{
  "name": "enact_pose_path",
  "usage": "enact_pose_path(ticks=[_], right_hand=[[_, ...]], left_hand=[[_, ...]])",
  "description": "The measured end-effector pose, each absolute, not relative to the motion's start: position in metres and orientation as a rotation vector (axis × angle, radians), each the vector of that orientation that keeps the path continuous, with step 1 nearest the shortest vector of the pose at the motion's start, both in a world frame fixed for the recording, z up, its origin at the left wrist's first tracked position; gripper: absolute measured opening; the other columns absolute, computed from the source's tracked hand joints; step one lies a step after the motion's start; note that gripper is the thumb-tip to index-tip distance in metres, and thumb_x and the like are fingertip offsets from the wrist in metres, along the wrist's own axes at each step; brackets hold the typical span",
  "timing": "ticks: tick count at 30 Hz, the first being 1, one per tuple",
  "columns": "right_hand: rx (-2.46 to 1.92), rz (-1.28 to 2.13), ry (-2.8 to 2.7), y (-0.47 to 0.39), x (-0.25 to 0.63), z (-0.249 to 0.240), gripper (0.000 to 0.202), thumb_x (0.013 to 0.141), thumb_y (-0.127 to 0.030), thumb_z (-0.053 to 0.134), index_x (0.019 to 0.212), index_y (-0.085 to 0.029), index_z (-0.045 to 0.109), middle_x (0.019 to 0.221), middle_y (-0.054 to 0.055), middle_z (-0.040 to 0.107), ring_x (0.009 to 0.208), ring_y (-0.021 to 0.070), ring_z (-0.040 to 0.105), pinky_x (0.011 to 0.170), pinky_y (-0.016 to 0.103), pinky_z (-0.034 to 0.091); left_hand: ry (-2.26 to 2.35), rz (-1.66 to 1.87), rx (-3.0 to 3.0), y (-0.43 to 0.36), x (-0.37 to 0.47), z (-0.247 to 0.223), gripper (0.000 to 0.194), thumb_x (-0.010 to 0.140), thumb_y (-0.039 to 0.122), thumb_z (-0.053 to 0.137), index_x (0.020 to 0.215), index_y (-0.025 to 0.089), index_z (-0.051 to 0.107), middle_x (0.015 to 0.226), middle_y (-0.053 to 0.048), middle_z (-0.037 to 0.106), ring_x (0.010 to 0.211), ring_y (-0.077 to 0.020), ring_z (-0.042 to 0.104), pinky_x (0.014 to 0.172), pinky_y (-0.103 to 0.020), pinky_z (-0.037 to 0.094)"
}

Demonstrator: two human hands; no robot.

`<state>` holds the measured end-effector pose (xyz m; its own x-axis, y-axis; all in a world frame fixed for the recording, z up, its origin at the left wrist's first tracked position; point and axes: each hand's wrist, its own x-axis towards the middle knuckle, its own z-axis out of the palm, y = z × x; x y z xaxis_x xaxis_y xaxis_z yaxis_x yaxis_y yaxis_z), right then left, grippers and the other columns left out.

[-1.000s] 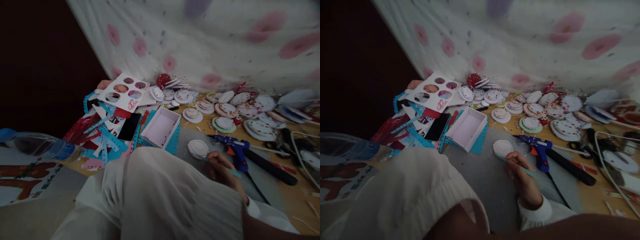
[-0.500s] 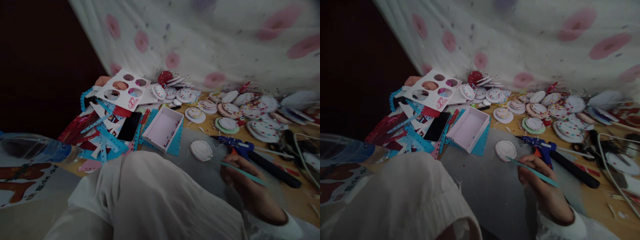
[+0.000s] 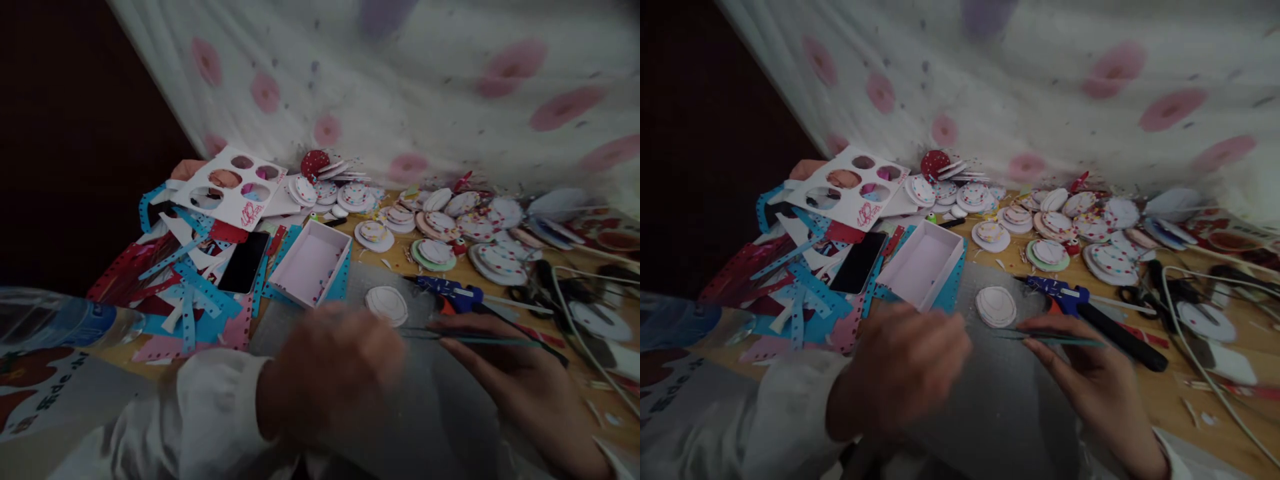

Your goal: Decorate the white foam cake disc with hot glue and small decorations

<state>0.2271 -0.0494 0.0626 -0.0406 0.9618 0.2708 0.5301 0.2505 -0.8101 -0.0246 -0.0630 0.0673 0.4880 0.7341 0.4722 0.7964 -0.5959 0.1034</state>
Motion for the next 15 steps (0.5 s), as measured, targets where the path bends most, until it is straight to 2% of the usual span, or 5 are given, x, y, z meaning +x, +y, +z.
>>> enact_pose_path(ticks=[3, 5, 6, 9, 15], right_hand=[[-1.394, 0.518, -1.569, -0.048, 0.221, 0.060, 0.020, 0.071, -0.043, 0.071, 0.076, -0.025, 0.066, 0.072, 0.001, 0.068, 0.069, 0.0192, 0.063, 0.061, 0.030, 0.051], [-1.359, 0.434, -1.571, -0.048, 0.214, 0.059, 0.016, 0.071, -0.039, 0.073, 0.074, -0.025, 0.066, 0.072, 0.001, 0.067, 0.074, 0.0199, 0.061, 0.066, 0.032, 0.048], [-1.331, 0.408, -1.582, -0.048, 0.211, 0.060, 0.013, 0.072, -0.037, 0.073, 0.074, -0.025, 0.066, 0.072, 0.001, 0.067, 0.075, 0.0201, 0.059, 0.068, 0.033, 0.046], [-1.227, 0.391, -1.621, -0.049, 0.197, 0.063, 0.007, 0.072, -0.029, 0.073, 0.074, -0.025, 0.067, 0.071, 0.001, 0.069, 0.074, 0.0204, 0.057, 0.068, 0.035, 0.043], [-1.065, 0.438, -1.737, -0.046, 0.165, 0.059, 0.010, 0.073, -0.018, 0.072, 0.076, -0.025, 0.067, 0.072, 0.001, 0.071, 0.069, 0.0194, 0.057, 0.065, 0.035, 0.041]], left_hand=[[-1.599, -0.749, -2.375, -0.040, -0.042, 0.051, 0.034, 0.083, 0.038, 0.059, 0.109, 0.016, 0.059, 0.109, -0.012, 0.063, 0.109, -0.0275, 0.054, 0.101, -0.050, 0.036], [-1.609, -0.711, -2.366, -0.030, -0.054, 0.039, 0.022, 0.085, 0.032, 0.057, 0.097, 0.014, 0.062, 0.096, -0.010, 0.067, 0.100, -0.0257, 0.059, 0.103, -0.053, 0.033], [-1.565, -0.681, -2.405, -0.028, -0.058, 0.035, 0.013, 0.087, 0.025, 0.054, 0.088, 0.015, 0.062, 0.087, -0.007, 0.068, 0.091, -0.0219, 0.062, 0.104, -0.052, 0.032], [-1.370, -0.683, -2.435, -0.034, -0.064, 0.028, 0.012, 0.087, 0.014, 0.051, 0.080, 0.015, 0.062, 0.078, -0.002, 0.068, 0.080, -0.0158, 0.063, 0.101, -0.044, 0.035], [-1.046, -0.721, -2.410, -0.060, -0.069, 0.023, 0.005, 0.083, 0.016, 0.062, 0.088, 0.015, 0.063, 0.082, 0.000, 0.071, 0.085, -0.0145, 0.064, 0.091, -0.035, 0.038]])
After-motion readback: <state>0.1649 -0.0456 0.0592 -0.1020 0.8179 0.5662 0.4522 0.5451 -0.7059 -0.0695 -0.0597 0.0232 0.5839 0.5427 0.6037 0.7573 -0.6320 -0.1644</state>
